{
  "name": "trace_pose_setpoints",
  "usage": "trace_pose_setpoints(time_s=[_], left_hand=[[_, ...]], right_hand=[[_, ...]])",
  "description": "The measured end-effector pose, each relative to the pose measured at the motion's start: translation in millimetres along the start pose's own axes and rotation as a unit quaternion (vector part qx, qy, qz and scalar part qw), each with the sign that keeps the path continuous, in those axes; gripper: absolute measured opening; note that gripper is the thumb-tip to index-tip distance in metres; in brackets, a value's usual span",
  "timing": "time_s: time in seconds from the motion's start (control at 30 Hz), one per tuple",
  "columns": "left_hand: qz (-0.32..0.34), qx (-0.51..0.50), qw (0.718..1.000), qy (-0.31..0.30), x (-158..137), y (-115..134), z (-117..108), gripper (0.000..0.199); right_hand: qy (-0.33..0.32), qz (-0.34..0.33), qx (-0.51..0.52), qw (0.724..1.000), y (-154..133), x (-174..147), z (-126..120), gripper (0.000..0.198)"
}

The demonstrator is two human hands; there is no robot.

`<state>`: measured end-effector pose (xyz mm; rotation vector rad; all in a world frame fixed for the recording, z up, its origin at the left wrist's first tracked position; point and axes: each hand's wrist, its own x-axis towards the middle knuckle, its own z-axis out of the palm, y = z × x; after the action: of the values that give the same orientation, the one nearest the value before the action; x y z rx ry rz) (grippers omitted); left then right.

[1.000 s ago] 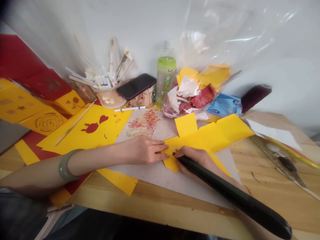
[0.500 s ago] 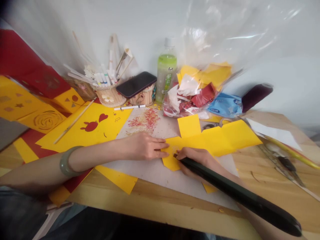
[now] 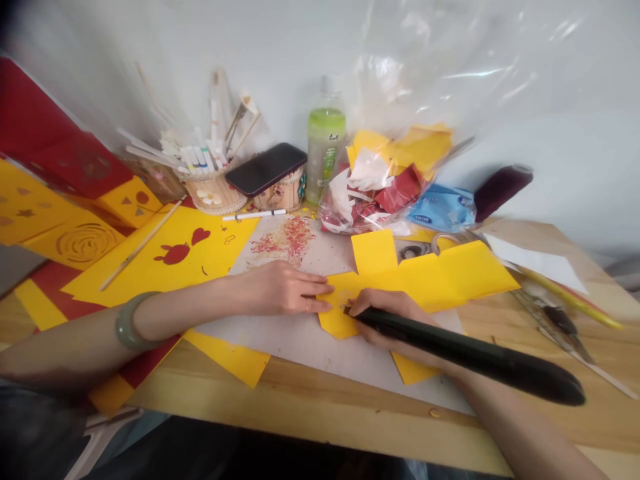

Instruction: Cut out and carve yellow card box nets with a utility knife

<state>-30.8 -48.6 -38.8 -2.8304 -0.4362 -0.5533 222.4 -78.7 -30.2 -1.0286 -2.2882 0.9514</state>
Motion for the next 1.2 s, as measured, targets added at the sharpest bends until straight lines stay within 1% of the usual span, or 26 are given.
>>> trace_pose_setpoints(time_s=[0.1,0.17,0.2,0.3,0.37,0.47,0.57,0.67,0.73,0.93,1.2], left_hand=[[0.052,0.019,0.998,0.016,-1.3,1.8,1.8,0.022],[0.047,0.038,0.998,0.031,-1.8,6.0,2.9,0.021],[0.041,0.048,0.997,0.037,-1.9,9.0,3.1,0.020],[0.016,0.076,0.996,0.042,-1.4,19.1,1.7,0.019],[0.007,0.088,0.995,0.036,-0.8,24.1,-0.7,0.019],[0.008,0.093,0.995,0.027,0.1,26.8,-3.8,0.019],[0.009,0.095,0.995,0.036,0.9,25.8,-4.4,0.020],[0.012,0.100,0.994,0.054,1.1,24.7,-3.1,0.021],[0.012,0.102,0.993,0.058,0.6,24.7,-2.0,0.020],[0.013,0.101,0.993,0.059,-0.4,24.9,-0.4,0.019],[0.014,0.105,0.992,0.061,0.5,24.0,-1.2,0.019]], right_hand=[[0.092,0.054,0.009,0.994,-7.0,-0.1,-4.8,0.008],[0.137,0.083,0.010,0.987,-13.4,0.6,-8.8,0.011],[0.146,0.089,0.012,0.985,-16.6,1.3,-10.4,0.012],[0.140,0.089,0.019,0.986,-24.0,4.8,-12.0,0.011],[0.121,0.087,0.022,0.989,-25.6,8.5,-10.2,0.011],[0.076,0.077,0.018,0.994,-21.0,15.1,-4.4,0.010],[0.048,0.058,0.024,0.997,-11.2,19.8,2.5,0.008],[0.045,0.039,0.040,0.997,-3.7,20.5,6.7,0.009],[0.044,0.040,0.032,0.998,-1.8,19.7,7.5,0.009],[0.056,0.033,0.046,0.997,0.6,19.3,6.7,0.010],[0.034,0.042,0.050,0.997,3.8,19.7,6.1,0.011]])
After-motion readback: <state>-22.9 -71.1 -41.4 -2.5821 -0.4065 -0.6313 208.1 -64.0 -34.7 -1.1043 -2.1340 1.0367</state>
